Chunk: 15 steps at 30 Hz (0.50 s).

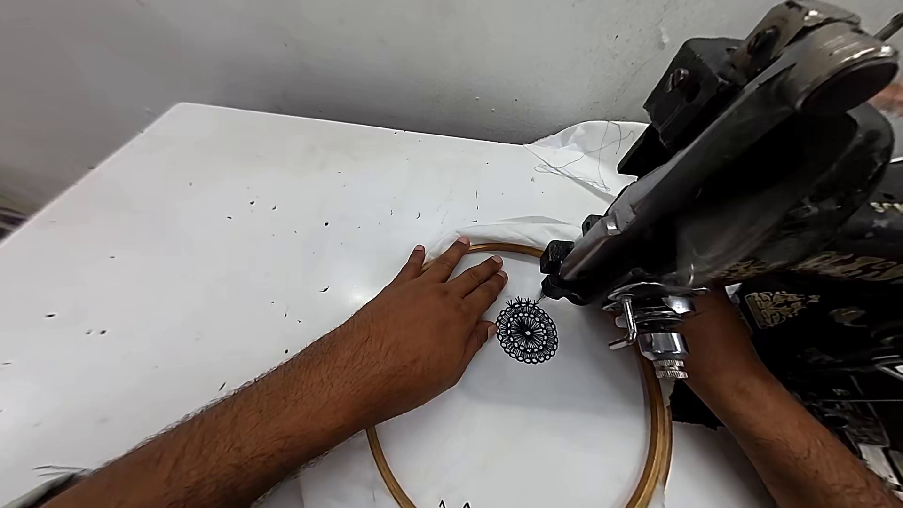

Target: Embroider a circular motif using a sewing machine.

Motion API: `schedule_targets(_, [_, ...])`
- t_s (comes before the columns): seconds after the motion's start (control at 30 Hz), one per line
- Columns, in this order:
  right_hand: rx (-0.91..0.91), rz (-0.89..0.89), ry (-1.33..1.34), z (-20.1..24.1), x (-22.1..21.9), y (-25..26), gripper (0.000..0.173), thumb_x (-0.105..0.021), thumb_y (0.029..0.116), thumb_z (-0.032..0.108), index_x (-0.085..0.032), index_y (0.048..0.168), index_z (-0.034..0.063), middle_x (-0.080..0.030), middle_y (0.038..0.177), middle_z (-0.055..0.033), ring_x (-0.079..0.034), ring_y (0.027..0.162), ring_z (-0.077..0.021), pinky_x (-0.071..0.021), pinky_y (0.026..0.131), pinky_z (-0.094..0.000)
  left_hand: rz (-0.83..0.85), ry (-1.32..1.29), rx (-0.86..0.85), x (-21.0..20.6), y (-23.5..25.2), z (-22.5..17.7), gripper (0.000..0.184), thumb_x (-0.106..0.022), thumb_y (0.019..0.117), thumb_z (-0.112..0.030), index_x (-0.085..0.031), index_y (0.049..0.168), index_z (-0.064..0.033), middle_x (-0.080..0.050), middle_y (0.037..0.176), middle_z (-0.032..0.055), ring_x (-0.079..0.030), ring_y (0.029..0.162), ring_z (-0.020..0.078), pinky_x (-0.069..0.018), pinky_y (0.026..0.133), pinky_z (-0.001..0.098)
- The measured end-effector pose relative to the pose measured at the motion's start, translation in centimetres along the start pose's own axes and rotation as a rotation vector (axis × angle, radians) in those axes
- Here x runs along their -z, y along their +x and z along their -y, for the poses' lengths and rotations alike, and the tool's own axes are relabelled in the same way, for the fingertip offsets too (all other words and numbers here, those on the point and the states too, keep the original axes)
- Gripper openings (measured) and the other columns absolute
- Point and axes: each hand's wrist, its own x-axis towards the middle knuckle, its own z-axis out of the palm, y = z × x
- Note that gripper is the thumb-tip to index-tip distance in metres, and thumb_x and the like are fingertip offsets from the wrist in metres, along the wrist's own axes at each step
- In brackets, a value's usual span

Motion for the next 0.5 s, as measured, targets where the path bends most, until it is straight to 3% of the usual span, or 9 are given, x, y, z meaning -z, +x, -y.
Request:
schedule_targets(0.13, [-0.005,0.024,-0.030,0.41,0.08,-0.26,0.026,-0.075,0.0768,0.005,-0.066,0.102,0.0025,-0.066,0.090,-0.0092,-0.065,0.085,-0.0152,-0.0522,0.075,-0.0380,0.025,0.011,0.006,0.31,-0.37,-0.08,0.057,-0.032,0.1076,-0.043,-0.046,0.157,-0.0172,-0.037,0.165,-0.0014,-0.027,0.155,0.0325,-0.0278,0.119,0.0657])
schedule_targets(0.2, [-0.013,0.019,-0.035,0.30,0.00,-0.15,0.024,-0.075,0.0766,0.007,-0.066,0.098,0.0034,-0.065,0.086,-0.0071,-0.064,0.080,-0.0133,-0.0521,0.072,-0.0362,0.022,0.013,0.009,0.31,-0.31,-0.08,0.056,-0.033,0.1076,-0.042,-0.046,0.157,-0.0174,-0.038,0.165,-0.0015,-0.027,0.155,0.0323,-0.0277,0.119,0.0652])
schedule_targets(0.4, [0.022,-0.001,-0.043,0.19,0.03,-0.10,0.026,-0.073,0.0795,0.013,-0.065,0.103,0.0054,-0.065,0.091,-0.0046,-0.063,0.087,-0.0068,-0.0512,0.076,-0.0279,0.002,0.000,0.004,0.06,-0.04,-0.01,0.057,-0.032,0.1080,-0.044,-0.046,0.156,-0.0175,-0.038,0.165,-0.0013,-0.027,0.155,0.0325,-0.0268,0.119,0.0660])
schedule_targets(0.5, [0.027,0.017,-0.062,0.28,0.08,-0.25,0.026,-0.075,0.0760,0.008,-0.066,0.100,0.0019,-0.066,0.089,-0.0096,-0.065,0.085,-0.0160,-0.0515,0.075,-0.0383,0.035,0.011,0.009,0.46,-0.38,-0.11,0.057,-0.032,0.1079,-0.043,-0.045,0.157,-0.0176,-0.037,0.166,-0.0017,-0.026,0.156,0.0318,-0.0268,0.120,0.0654])
